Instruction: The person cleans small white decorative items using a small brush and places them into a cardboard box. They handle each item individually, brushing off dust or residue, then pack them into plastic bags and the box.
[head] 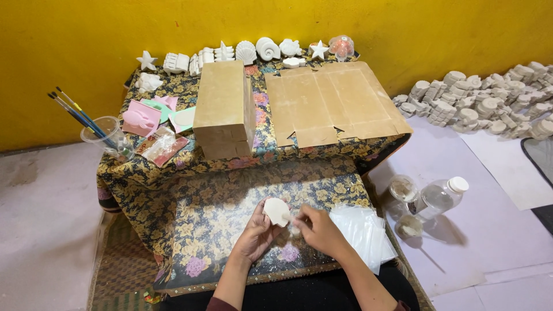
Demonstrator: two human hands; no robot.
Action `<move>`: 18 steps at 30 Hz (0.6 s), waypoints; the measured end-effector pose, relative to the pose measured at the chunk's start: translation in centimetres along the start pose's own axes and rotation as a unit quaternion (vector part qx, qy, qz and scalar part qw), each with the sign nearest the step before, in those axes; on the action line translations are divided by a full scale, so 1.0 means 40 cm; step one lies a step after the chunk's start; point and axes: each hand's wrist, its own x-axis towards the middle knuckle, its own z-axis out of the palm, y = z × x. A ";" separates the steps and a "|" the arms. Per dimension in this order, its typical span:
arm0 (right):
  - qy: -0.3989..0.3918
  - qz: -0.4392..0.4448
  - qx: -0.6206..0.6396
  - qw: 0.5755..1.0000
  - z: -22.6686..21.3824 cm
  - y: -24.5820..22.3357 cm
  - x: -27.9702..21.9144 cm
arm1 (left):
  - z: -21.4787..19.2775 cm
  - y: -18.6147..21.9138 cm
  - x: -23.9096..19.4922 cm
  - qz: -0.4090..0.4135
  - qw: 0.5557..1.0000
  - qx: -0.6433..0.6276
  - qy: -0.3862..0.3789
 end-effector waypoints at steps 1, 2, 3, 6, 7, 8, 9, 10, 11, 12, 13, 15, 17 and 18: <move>-0.001 0.001 0.000 1.000 0.003 0.006 0.002 | 0.007 0.001 -0.003 -0.001 1.000 -0.001 0.001; 0.001 0.004 -0.002 1.000 0.007 0.012 0.003 | 0.014 0.002 -0.006 0.002 1.000 0.005 0.004; 0.006 0.005 -0.006 1.000 0.006 0.016 0.011 | 0.023 0.007 -0.003 0.006 1.000 0.011 0.005; -0.023 -0.023 0.008 0.999 -0.001 -0.010 -0.006 | 0.019 0.009 -0.006 0.007 1.000 0.007 0.013; -0.024 -0.022 0.009 0.999 -0.002 -0.015 -0.005 | 0.026 0.010 -0.007 0.007 1.000 0.007 0.015; 0.013 -0.008 0.008 1.000 -0.004 -0.019 -0.003 | 0.032 0.011 -0.008 0.016 1.000 0.014 0.002; 0.052 0.006 0.007 0.999 -0.009 -0.023 -0.001 | 0.040 0.011 -0.005 0.025 0.999 0.022 -0.012; 0.051 0.007 0.006 0.999 0.000 -0.017 -0.006 | 0.035 0.008 -0.010 0.025 0.999 0.021 -0.012; 0.001 0.005 0.004 1.000 0.004 -0.013 -0.007 | 0.032 0.008 -0.008 0.021 1.000 0.012 -0.013; -0.049 0.002 0.002 0.999 0.009 -0.008 -0.008 | 0.029 0.008 -0.008 0.018 1.000 0.003 -0.014; -0.049 0.002 0.002 0.999 0.012 -0.002 0.001 | 0.026 0.008 -0.005 0.018 1.000 0.004 -0.014; 0.032 0.041 0.006 0.999 0.021 0.016 0.013 | 0.016 0.003 -0.005 -0.003 1.000 0.000 0.002; 0.029 0.021 0.012 0.999 0.022 0.014 0.008 | 0.015 0.002 -0.004 -0.002 1.000 0.001 -0.001; 0.028 -0.001 0.018 0.999 0.022 0.013 0.007 | 0.016 0.004 -0.001 0.001 1.000 0.005 -0.005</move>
